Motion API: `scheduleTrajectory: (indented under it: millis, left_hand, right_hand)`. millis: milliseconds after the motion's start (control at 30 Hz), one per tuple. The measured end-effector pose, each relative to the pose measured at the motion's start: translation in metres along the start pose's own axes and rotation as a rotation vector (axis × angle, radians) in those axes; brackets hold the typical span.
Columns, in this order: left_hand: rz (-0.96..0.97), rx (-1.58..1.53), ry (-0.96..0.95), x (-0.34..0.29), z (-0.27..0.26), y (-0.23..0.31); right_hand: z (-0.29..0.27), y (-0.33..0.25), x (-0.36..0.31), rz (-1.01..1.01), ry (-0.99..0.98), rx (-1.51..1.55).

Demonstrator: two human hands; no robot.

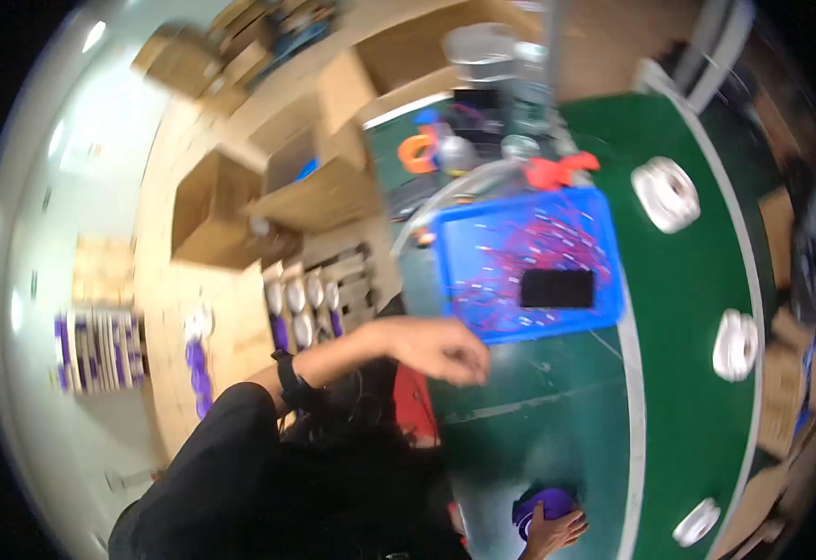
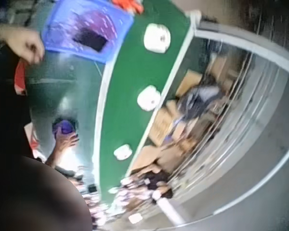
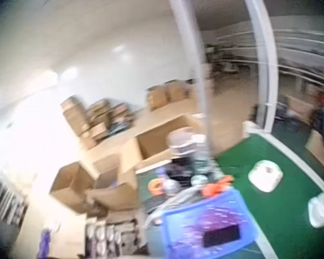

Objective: The person assembles white and purple circular electronic components on a green workbench. They pick up white housings, insert them into purple bases, and occasionally inspect the internal wiring. The person also moves a cardboard box and handles a blue tray containing wires and a phone.

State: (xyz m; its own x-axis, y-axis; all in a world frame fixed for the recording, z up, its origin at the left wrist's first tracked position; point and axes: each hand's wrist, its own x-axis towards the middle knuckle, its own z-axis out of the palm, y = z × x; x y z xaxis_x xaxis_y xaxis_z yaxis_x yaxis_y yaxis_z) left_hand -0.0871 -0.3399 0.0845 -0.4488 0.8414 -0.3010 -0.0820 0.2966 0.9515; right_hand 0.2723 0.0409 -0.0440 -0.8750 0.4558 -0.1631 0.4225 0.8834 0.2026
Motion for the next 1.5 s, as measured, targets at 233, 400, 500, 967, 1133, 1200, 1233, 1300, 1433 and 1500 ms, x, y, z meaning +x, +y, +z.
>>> scheduleTrajectory:
  millis: [233, 400, 500, 967, 1133, 1200, 1233, 1300, 1433, 1500]
  left_hand:
    - [-0.835, -0.045, 1.337, -0.297, -0.037, -0.278]
    - [-1.261, -0.152, 0.552, -0.429, 0.044, -0.452]
    - [-1.205, -0.215, 0.838, -0.447, 0.062, -0.475]
    - [-1.525, -1.127, 1.813, -0.497, 0.087, -0.452]
    - [-1.64, -1.174, 1.862, -0.468, 0.067, -0.465]
    - [-1.662, -1.175, 1.905, -0.46, 0.061, -0.469]
    - [-1.636, -1.184, 1.961, -0.466, 0.059, -0.461]
    - [-1.576, -1.217, 2.042, -0.474, 0.047, -0.449]
    - [-1.559, -1.283, 2.136, -0.492, 0.053, -0.431]
    - [-1.542, -1.27, 2.178, -0.499, 0.055, -0.428]
  right_hand:
    - [0.008, -0.011, 0.093, -0.452, -0.428, 0.129]
    - [-0.175, -0.307, 0.115, -0.54, -0.737, 0.432]
    - [-0.203, -0.467, 0.125, -0.753, -1.012, 0.522]
    - [-0.242, -1.001, 0.025, -1.392, -1.096, 0.042]
    - [-0.283, -1.066, -0.094, -1.781, -0.96, -0.257]
    - [-0.304, -1.07, -0.142, -1.931, -0.883, -0.388]
    - [-0.313, -1.077, -0.165, -2.026, -0.858, -0.425]
    - [-0.329, -1.086, -0.209, -2.168, -0.785, -0.517]
    - [-0.329, -1.114, -0.276, -2.335, -0.705, -0.795]
    - [-0.312, -1.142, -0.305, -2.42, -0.664, -0.904]
